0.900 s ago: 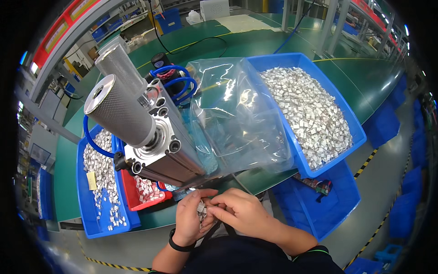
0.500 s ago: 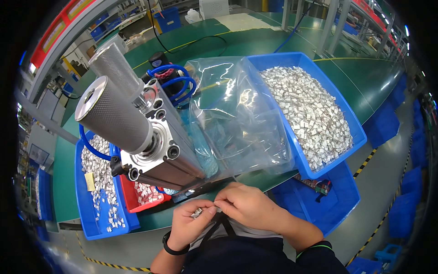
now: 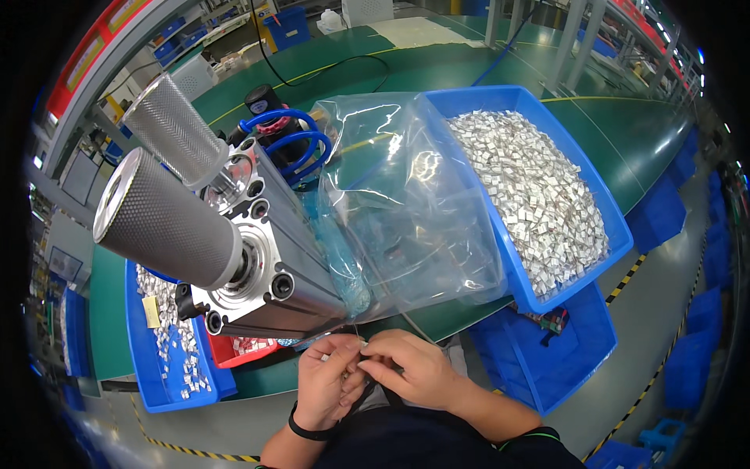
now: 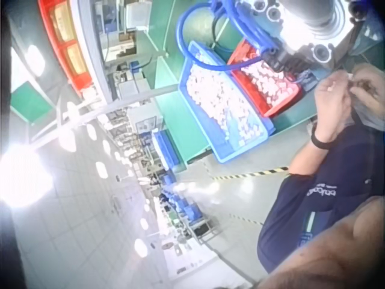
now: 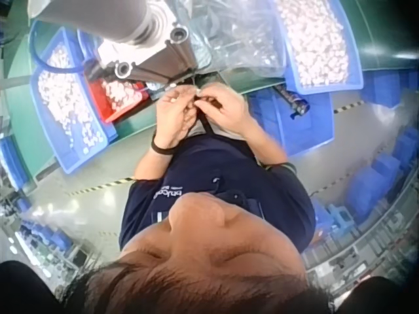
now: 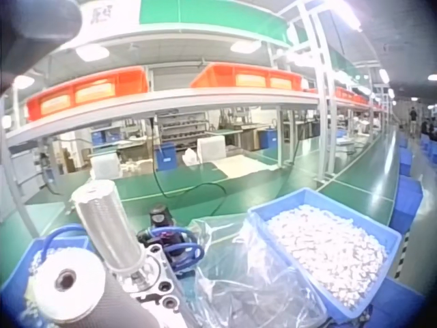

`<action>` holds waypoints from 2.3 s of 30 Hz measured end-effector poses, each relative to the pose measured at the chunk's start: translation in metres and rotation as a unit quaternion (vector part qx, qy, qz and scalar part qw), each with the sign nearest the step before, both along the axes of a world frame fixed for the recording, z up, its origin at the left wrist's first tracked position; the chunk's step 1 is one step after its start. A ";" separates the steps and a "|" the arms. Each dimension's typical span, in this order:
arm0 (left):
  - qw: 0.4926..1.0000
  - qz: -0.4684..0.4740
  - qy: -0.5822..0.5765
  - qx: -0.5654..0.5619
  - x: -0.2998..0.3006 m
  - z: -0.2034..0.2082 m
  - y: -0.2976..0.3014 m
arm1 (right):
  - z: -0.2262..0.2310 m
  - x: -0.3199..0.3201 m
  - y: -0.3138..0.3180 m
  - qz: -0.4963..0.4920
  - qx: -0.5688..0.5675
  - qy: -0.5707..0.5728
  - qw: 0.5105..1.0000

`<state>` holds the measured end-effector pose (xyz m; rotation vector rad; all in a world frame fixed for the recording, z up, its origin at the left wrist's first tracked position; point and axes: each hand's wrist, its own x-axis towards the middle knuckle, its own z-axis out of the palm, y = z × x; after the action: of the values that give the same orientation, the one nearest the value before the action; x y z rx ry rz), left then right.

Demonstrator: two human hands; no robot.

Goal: Manual assembly of small metal components at a workstation.

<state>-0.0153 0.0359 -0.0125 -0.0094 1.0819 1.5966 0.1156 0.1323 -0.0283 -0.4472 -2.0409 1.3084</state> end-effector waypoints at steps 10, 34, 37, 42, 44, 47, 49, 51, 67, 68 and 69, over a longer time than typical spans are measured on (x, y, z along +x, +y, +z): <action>0.999 -0.040 0.009 0.013 -0.006 0.001 0.012 | 0.000 -0.007 0.015 -0.017 0.024 0.027 0.999; 0.991 0.026 0.134 0.006 -0.023 -0.023 0.006 | -0.007 -0.023 0.028 0.013 -0.223 0.038 0.974; 0.990 0.026 0.137 0.008 -0.023 -0.023 0.006 | -0.007 -0.022 0.028 0.013 -0.223 0.046 0.974; 0.990 0.020 0.139 0.015 -0.023 -0.022 0.005 | -0.006 -0.022 0.027 0.016 -0.229 0.051 0.972; 0.990 0.023 0.138 0.018 -0.022 -0.022 0.006 | -0.005 -0.021 0.027 0.017 -0.227 0.051 0.972; 0.990 0.024 0.140 0.020 -0.021 -0.018 0.005 | -0.004 -0.020 0.027 0.017 -0.221 0.043 0.974; 0.989 0.022 0.143 0.019 -0.020 -0.016 0.005 | -0.003 -0.020 0.027 0.020 -0.220 0.050 0.974; 0.988 0.027 0.151 0.016 -0.019 -0.016 0.005 | -0.002 -0.019 0.026 0.018 -0.219 0.044 0.975; 0.994 -0.088 0.027 0.060 0.014 0.028 -0.032 | 0.115 0.100 0.004 -0.314 -0.033 -0.071 0.946; 0.993 -0.099 0.017 0.068 0.017 0.032 -0.033 | 0.112 0.101 -0.002 -0.329 0.015 -0.093 0.940; 0.992 -0.105 0.032 0.064 0.020 0.033 -0.034 | 0.113 0.092 -0.014 -0.188 0.170 -0.131 0.958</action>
<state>0.0050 0.0018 0.0207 0.2365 0.9920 1.4804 0.2073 0.1184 0.0848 -0.8344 -2.1998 0.6831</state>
